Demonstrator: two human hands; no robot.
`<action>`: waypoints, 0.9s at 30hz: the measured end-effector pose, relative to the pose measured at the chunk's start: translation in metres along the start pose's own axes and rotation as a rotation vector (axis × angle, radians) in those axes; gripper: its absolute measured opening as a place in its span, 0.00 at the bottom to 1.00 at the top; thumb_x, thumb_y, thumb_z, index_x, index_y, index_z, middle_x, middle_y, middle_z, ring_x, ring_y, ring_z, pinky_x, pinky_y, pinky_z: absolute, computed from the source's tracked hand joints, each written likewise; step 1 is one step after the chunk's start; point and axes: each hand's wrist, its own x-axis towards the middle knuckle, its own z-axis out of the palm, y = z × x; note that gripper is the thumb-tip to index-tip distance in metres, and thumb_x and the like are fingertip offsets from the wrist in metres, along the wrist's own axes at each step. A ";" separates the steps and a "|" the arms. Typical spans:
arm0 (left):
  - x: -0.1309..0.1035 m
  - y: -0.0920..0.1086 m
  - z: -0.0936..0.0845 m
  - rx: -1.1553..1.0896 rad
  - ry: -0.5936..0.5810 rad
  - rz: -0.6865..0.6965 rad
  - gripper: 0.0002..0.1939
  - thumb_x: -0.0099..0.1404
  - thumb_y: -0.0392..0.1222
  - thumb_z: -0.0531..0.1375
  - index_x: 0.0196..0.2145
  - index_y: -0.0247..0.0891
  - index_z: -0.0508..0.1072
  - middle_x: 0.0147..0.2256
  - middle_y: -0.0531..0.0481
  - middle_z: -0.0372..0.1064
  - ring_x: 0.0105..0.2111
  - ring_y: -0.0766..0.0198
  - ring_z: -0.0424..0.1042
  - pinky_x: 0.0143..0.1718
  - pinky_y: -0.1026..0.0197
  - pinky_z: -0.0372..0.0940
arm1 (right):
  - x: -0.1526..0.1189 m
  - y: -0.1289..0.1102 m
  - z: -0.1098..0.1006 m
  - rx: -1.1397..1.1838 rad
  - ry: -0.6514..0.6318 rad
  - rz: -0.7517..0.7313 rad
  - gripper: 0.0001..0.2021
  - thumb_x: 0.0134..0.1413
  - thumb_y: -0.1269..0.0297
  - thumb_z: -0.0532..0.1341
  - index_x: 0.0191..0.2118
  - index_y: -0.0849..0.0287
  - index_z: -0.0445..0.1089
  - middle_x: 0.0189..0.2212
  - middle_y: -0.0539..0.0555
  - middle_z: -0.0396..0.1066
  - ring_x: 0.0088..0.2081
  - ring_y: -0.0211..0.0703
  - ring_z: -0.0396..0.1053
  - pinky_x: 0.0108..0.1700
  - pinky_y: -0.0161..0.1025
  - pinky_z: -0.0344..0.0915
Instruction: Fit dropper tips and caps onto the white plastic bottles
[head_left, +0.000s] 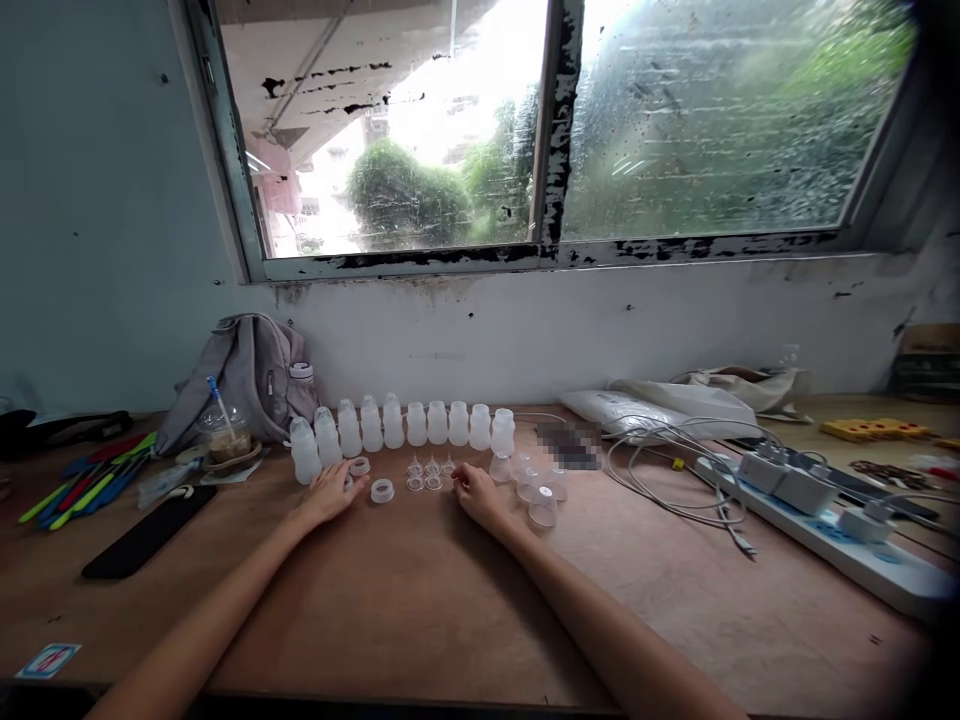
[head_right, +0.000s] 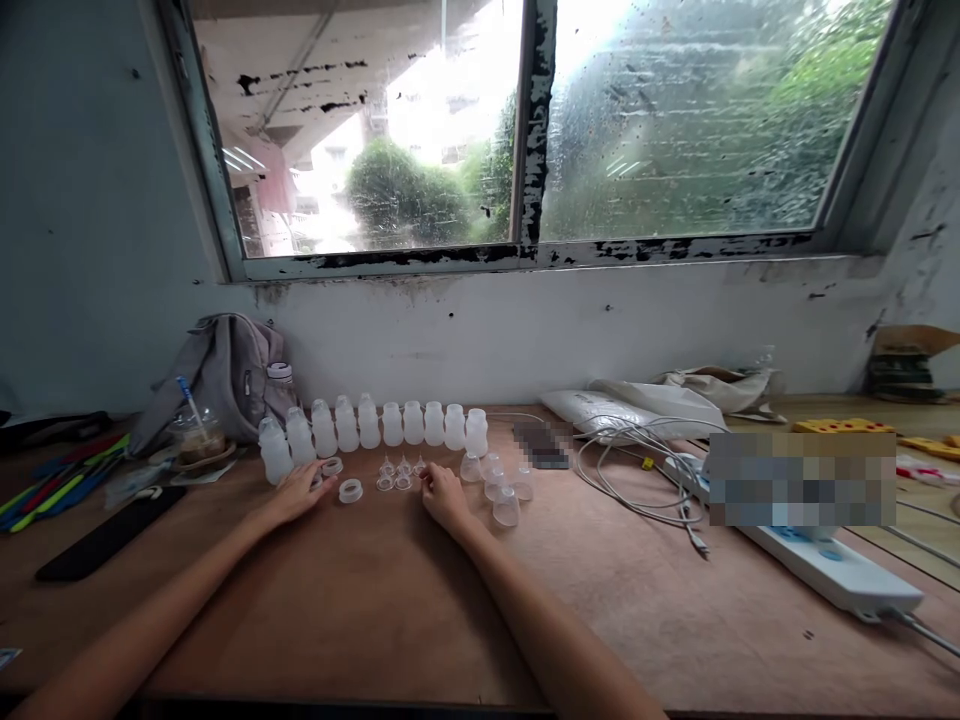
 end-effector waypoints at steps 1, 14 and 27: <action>0.000 0.002 0.004 -0.001 0.008 0.019 0.31 0.57 0.61 0.41 0.53 0.40 0.54 0.53 0.45 0.53 0.53 0.56 0.52 0.50 0.55 0.49 | 0.000 0.000 0.000 -0.002 0.001 -0.005 0.09 0.47 0.73 0.50 0.32 0.60 0.65 0.29 0.53 0.67 0.33 0.38 0.62 0.34 0.32 0.56; 0.009 0.057 0.011 0.026 0.233 0.141 0.17 0.58 0.52 0.48 0.40 0.42 0.65 0.45 0.47 0.63 0.48 0.57 0.57 0.50 0.53 0.46 | -0.001 -0.003 0.001 -0.117 -0.075 -0.100 0.11 0.50 0.71 0.50 0.39 0.59 0.66 0.35 0.56 0.67 0.39 0.42 0.61 0.40 0.36 0.55; 0.009 0.070 0.011 0.051 0.204 0.198 0.13 0.56 0.47 0.51 0.37 0.41 0.64 0.41 0.46 0.65 0.45 0.56 0.59 0.50 0.50 0.43 | 0.009 0.000 0.014 -0.024 -0.089 -0.123 0.10 0.48 0.68 0.54 0.39 0.60 0.63 0.33 0.53 0.68 0.37 0.39 0.62 0.39 0.34 0.56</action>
